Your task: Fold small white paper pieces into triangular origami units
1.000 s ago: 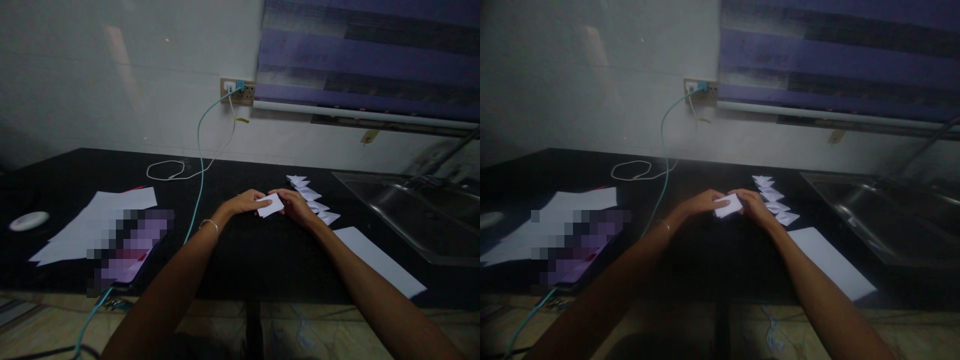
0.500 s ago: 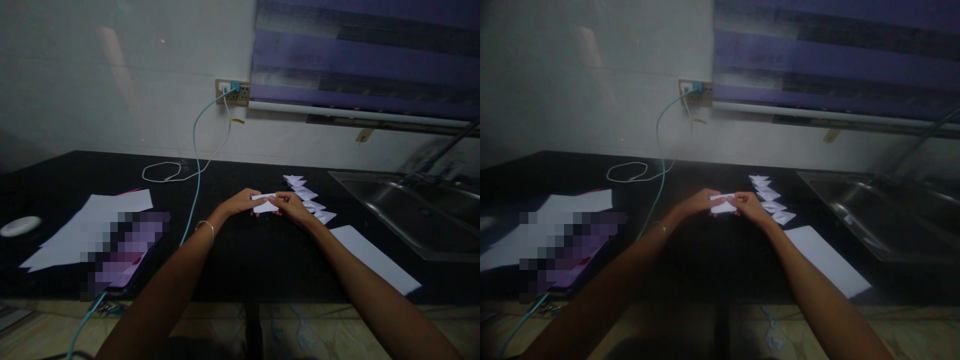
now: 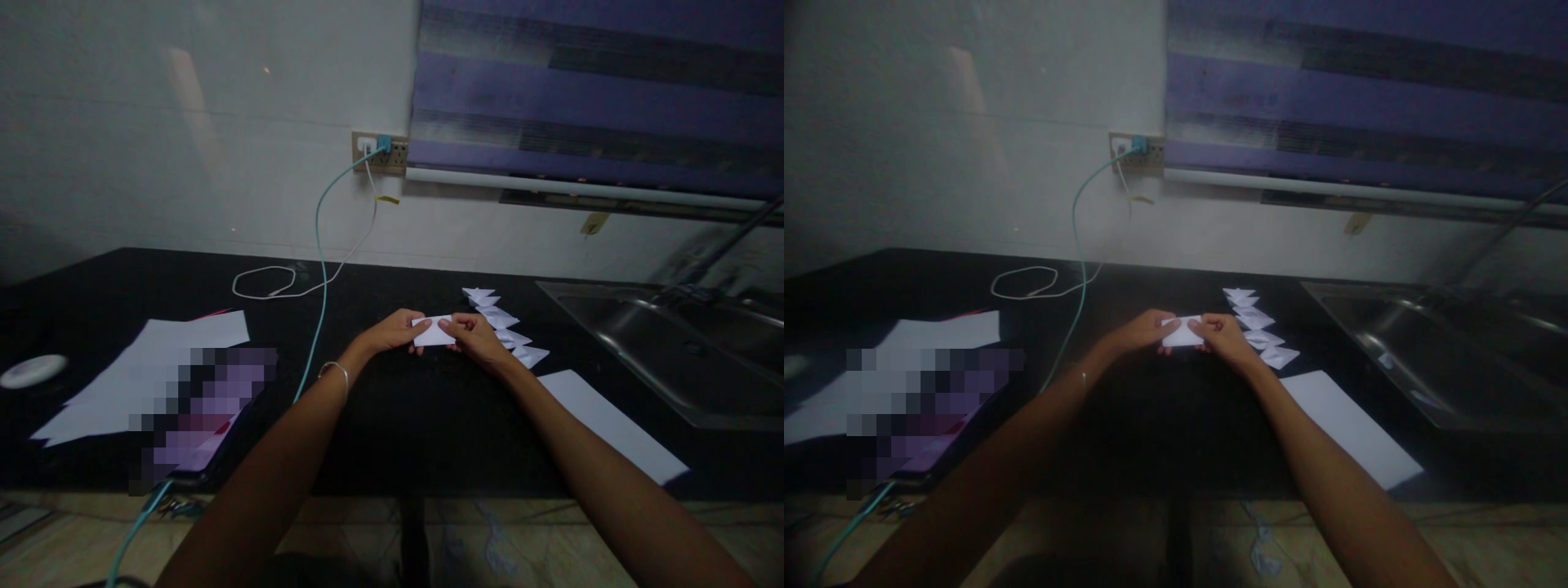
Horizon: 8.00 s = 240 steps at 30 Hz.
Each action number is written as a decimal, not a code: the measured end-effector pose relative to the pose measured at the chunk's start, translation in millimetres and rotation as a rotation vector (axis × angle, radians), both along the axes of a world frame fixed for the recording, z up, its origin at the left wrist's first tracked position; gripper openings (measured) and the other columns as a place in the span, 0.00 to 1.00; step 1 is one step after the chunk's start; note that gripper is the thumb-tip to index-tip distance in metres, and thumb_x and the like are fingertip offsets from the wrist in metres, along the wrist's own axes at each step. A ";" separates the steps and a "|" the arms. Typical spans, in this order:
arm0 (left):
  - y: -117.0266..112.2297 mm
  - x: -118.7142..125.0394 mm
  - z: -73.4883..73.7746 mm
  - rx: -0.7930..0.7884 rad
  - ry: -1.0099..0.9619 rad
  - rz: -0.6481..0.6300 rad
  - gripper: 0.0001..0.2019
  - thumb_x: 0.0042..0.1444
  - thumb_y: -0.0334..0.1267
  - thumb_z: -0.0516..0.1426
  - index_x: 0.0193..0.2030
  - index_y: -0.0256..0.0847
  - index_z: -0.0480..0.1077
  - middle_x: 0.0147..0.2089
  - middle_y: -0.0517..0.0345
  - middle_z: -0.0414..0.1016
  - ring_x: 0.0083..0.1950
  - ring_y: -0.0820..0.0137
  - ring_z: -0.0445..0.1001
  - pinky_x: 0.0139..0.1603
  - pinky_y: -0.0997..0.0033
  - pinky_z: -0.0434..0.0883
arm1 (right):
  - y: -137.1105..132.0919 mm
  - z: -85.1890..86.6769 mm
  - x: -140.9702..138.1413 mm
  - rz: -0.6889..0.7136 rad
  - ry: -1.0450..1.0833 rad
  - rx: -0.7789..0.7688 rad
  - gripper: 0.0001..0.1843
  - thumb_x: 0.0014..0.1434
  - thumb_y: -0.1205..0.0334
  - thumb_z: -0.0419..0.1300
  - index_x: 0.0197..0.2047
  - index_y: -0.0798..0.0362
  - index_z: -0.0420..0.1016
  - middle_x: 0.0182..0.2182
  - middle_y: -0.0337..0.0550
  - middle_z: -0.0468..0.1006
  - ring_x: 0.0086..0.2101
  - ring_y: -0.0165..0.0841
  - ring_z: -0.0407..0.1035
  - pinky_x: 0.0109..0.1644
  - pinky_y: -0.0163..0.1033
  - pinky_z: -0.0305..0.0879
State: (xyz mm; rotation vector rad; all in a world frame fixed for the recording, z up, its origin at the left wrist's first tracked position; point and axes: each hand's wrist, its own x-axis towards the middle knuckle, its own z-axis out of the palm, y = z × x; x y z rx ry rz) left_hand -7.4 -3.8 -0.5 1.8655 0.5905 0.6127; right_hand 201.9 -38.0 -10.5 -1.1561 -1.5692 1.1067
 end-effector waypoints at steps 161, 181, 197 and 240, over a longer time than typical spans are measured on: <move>3.9 7.9 -1.2 0.020 0.022 0.009 0.22 0.67 0.48 0.44 0.35 0.35 0.71 0.32 0.54 0.75 0.25 0.77 0.65 0.31 0.73 0.63 | -12.0 13.0 -6.1 -0.143 -0.331 0.507 0.07 0.55 0.59 0.59 0.29 0.52 0.69 0.23 0.36 0.63 0.26 0.30 0.57 0.32 0.37 0.54; -4.0 7.1 7.6 0.115 0.116 0.022 0.27 0.64 0.55 0.45 0.26 0.37 0.70 0.23 0.59 0.67 0.26 0.74 0.62 0.30 0.74 0.60 | -19.5 16.7 -13.0 0.149 -0.299 0.253 0.20 0.59 0.45 0.57 0.27 0.53 0.69 0.22 0.36 0.65 0.25 0.29 0.58 0.29 0.35 0.54; -1.7 3.7 -2.0 -0.074 -0.093 -0.070 0.20 0.58 0.44 0.57 0.55 0.39 0.63 0.40 0.55 0.72 0.32 0.75 0.69 0.36 0.72 0.65 | -19.1 17.8 -10.0 0.252 -0.225 0.165 0.19 0.57 0.45 0.59 0.29 0.53 0.70 0.24 0.37 0.66 0.26 0.28 0.58 0.30 0.35 0.54; -0.4 -2.1 4.8 0.075 -0.048 0.162 0.18 0.57 0.46 0.59 0.47 0.35 0.76 0.36 0.50 0.78 0.30 0.73 0.70 0.28 0.74 0.64 | -2.6 9.8 3.4 -0.226 -0.337 0.660 0.06 0.58 0.55 0.61 0.35 0.47 0.75 0.56 0.44 0.68 0.55 0.43 0.62 0.52 0.51 0.63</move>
